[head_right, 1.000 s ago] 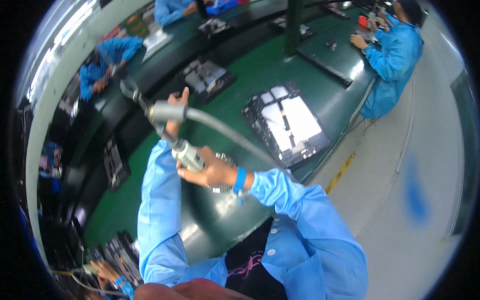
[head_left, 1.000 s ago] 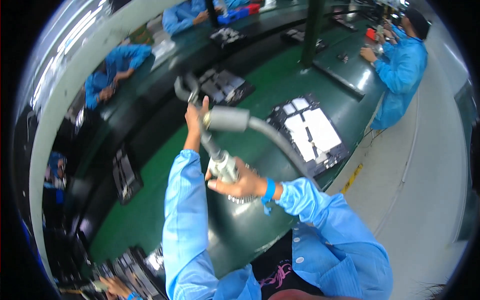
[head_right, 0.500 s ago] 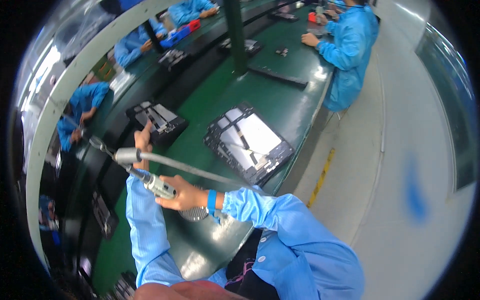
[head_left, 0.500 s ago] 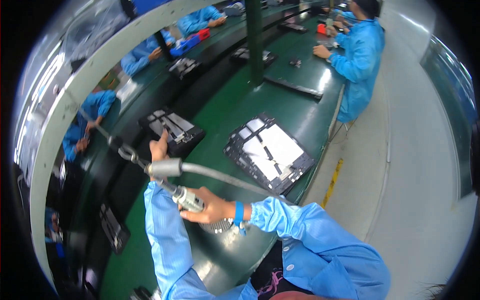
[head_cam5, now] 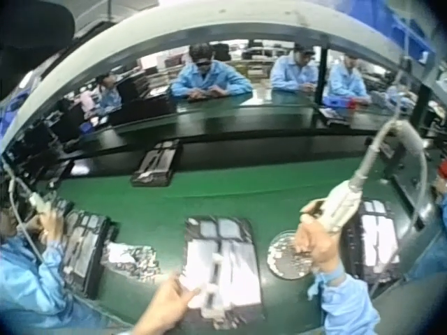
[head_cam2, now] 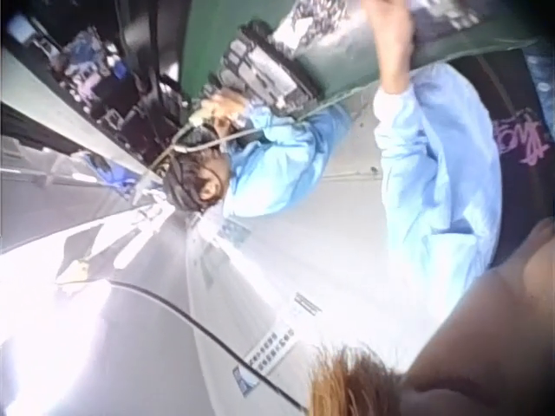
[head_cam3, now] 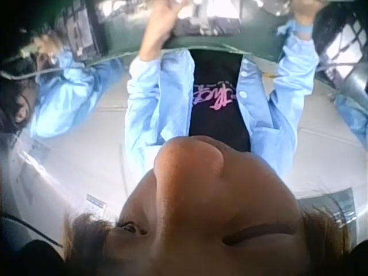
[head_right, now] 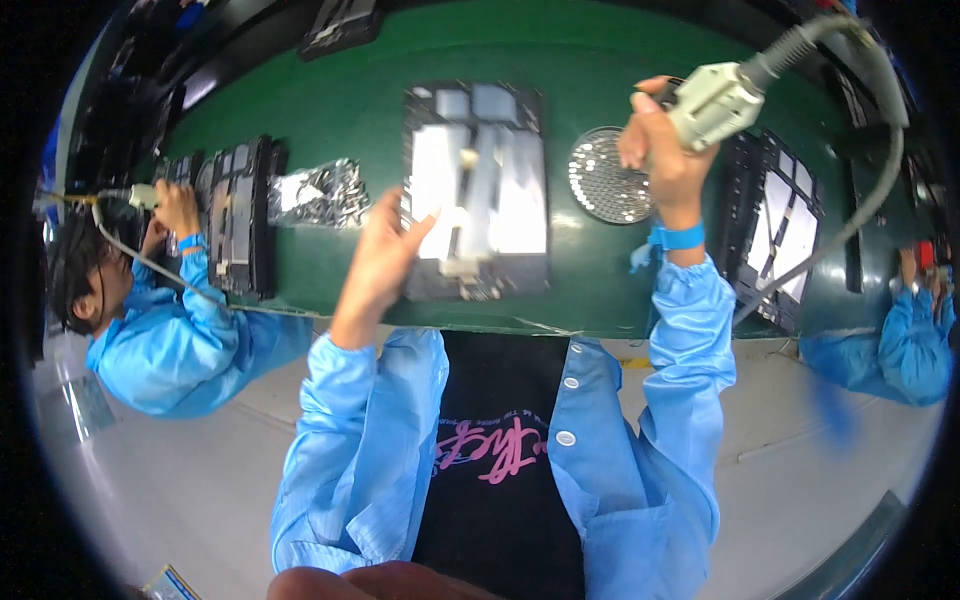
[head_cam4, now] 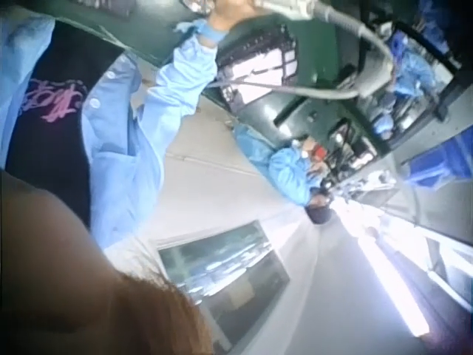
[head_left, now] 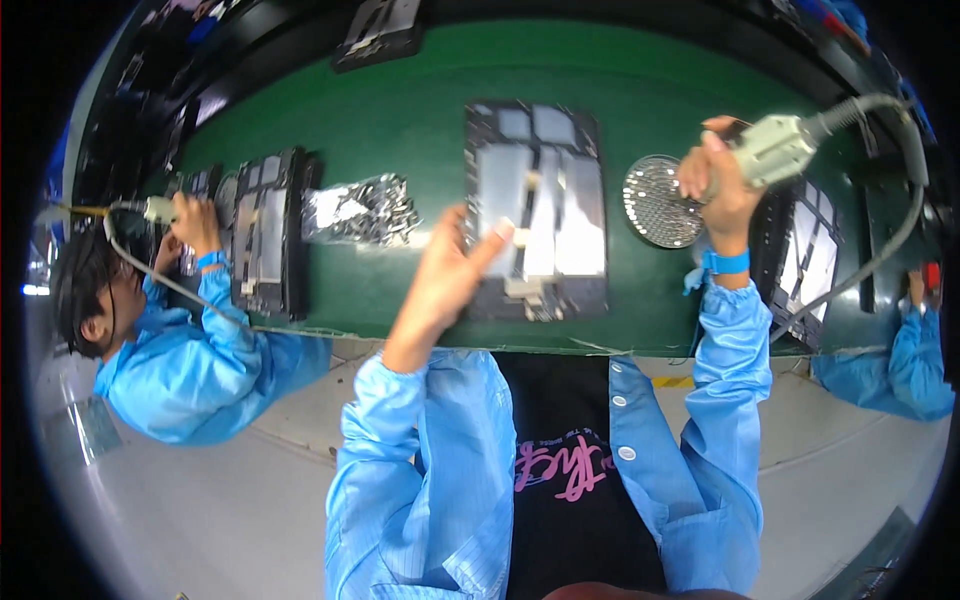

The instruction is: The person assembles electronic device frames along an assembly line by placing small brackets onto each frame, driving screws into them using an electric screwdriver, and sliding the frames down the conveyor line.

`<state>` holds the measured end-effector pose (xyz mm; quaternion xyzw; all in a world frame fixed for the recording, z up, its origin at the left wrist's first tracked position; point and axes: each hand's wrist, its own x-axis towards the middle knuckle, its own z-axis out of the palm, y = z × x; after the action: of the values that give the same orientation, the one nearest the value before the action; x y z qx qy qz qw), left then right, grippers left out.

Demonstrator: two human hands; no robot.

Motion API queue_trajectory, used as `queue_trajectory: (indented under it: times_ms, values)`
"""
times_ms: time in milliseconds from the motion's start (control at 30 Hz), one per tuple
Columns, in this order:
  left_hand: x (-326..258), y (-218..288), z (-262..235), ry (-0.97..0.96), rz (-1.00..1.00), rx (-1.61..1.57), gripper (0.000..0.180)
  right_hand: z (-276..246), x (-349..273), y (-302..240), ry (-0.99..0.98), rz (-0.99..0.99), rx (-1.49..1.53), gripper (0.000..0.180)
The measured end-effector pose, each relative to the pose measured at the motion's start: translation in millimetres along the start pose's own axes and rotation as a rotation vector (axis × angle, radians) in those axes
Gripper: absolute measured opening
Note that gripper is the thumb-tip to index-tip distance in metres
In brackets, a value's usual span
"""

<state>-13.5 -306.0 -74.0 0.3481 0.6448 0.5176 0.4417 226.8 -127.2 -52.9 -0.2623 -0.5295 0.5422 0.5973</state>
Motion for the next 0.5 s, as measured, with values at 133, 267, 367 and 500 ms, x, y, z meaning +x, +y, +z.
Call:
queue_trajectory:
  times_ms: [133,267,367,500]
  values:
    - [-37,10,1,-0.056,-0.049,0.536,0.04,3,-4,2,-0.064,0.03,0.047,0.018]
    - [-27,-12,-35,0.265,0.468,0.864,0.026,4,-8,3,-0.097,0.015,0.032,0.019]
    - [-19,-20,-75,0.528,0.37,0.914,0.018,4,-11,3,-0.073,0.016,-0.003,0.019]
    - [-17,-33,-85,0.524,0.278,0.865,0.015,6,-8,5,-0.106,0.003,0.02,0.019]
